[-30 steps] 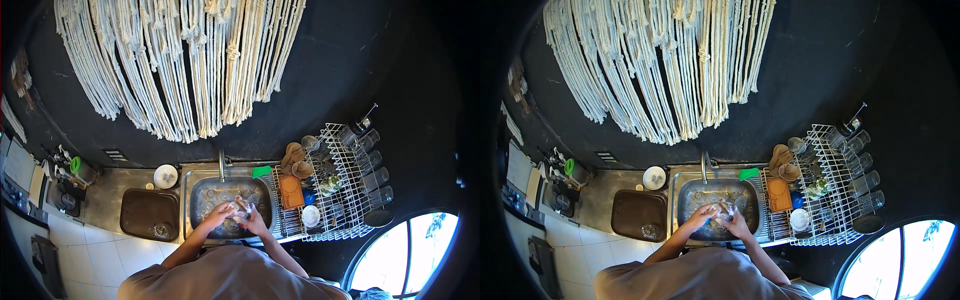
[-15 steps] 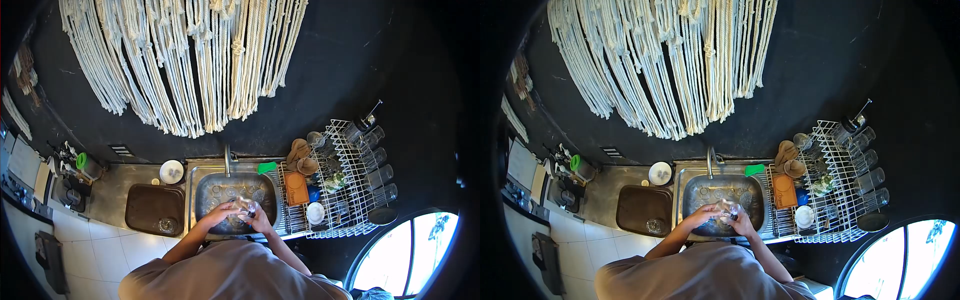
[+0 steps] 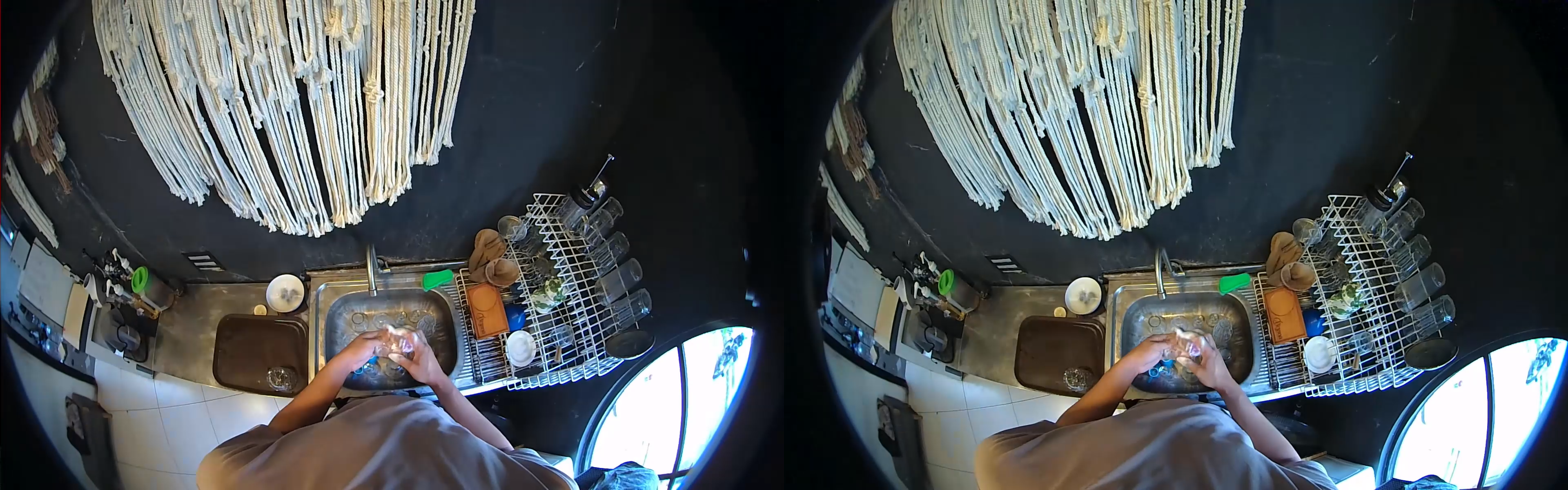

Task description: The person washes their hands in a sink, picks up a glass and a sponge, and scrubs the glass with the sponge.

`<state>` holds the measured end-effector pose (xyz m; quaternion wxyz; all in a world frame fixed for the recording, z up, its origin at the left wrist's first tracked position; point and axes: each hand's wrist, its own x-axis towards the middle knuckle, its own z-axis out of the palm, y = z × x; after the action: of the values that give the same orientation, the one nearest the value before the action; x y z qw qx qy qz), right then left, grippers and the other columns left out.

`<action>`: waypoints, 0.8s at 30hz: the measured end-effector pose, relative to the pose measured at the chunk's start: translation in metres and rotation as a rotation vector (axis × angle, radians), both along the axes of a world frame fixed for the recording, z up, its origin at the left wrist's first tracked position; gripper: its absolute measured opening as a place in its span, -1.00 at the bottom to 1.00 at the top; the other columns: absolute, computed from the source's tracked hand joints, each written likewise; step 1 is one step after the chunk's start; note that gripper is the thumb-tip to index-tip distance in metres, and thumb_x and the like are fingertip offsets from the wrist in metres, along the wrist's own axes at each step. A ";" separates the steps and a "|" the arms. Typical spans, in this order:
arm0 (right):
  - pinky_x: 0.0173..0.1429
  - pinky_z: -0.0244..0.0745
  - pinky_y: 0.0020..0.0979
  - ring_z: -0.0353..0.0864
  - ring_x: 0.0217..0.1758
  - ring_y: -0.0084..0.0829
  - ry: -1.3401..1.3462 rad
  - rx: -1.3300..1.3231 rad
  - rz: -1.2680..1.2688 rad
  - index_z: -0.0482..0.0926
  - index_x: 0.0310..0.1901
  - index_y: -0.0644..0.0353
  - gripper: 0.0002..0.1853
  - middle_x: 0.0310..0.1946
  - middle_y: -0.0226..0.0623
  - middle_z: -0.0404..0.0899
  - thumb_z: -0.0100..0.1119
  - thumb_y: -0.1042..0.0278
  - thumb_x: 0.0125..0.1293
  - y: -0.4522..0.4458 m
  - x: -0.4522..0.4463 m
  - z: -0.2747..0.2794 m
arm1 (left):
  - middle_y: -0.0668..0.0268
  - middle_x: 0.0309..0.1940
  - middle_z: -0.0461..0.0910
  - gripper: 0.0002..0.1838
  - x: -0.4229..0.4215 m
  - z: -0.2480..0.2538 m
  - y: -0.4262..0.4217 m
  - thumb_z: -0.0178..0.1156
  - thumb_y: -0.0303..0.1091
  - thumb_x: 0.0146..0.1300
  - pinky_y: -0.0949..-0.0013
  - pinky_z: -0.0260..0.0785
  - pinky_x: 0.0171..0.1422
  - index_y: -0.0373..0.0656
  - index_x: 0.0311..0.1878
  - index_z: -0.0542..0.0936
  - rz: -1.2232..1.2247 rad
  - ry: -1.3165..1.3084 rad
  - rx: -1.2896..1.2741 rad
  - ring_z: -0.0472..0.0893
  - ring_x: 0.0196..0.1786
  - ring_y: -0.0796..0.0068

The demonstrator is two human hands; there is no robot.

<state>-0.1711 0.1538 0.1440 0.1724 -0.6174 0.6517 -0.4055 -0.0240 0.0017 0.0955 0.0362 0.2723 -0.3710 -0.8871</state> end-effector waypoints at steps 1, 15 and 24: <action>0.29 0.36 -0.33 0.42 0.26 -0.43 -0.370 -0.067 -0.031 0.33 0.32 0.22 -0.31 0.20 -0.28 0.48 0.40 0.40 0.16 -0.002 0.009 0.009 | 0.28 0.01 0.64 -0.68 -0.003 0.002 0.002 0.16 -0.34 0.40 0.42 0.36 0.22 -0.29 0.13 0.57 0.007 0.028 -0.240 0.57 0.06 0.54; 0.13 0.47 -0.45 0.52 0.14 -0.43 -1.032 0.231 -0.084 0.17 0.43 0.09 -0.23 0.14 -0.36 0.49 0.20 0.61 0.17 0.014 -0.012 -0.019 | 0.31 -0.02 0.65 -0.71 -0.001 0.036 0.005 0.14 -0.27 0.43 0.38 0.41 0.13 -0.22 0.08 0.62 -0.160 0.161 -0.581 0.59 0.03 0.54; 0.04 0.50 -0.38 0.57 0.00 -0.42 -0.406 -0.048 -0.142 0.40 0.28 0.16 -0.39 0.14 -0.27 0.51 0.35 0.54 0.16 0.016 -0.015 -0.031 | 0.37 -0.09 0.68 -0.71 -0.011 0.019 0.019 0.17 -0.30 0.41 0.45 0.37 0.15 -0.24 0.09 0.63 -0.045 0.067 -0.393 0.58 -0.02 0.58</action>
<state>-0.1865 0.1700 0.1134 0.2563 -0.4796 0.6357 -0.5479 -0.0353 0.0204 0.1147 0.0809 0.2221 -0.5416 -0.8067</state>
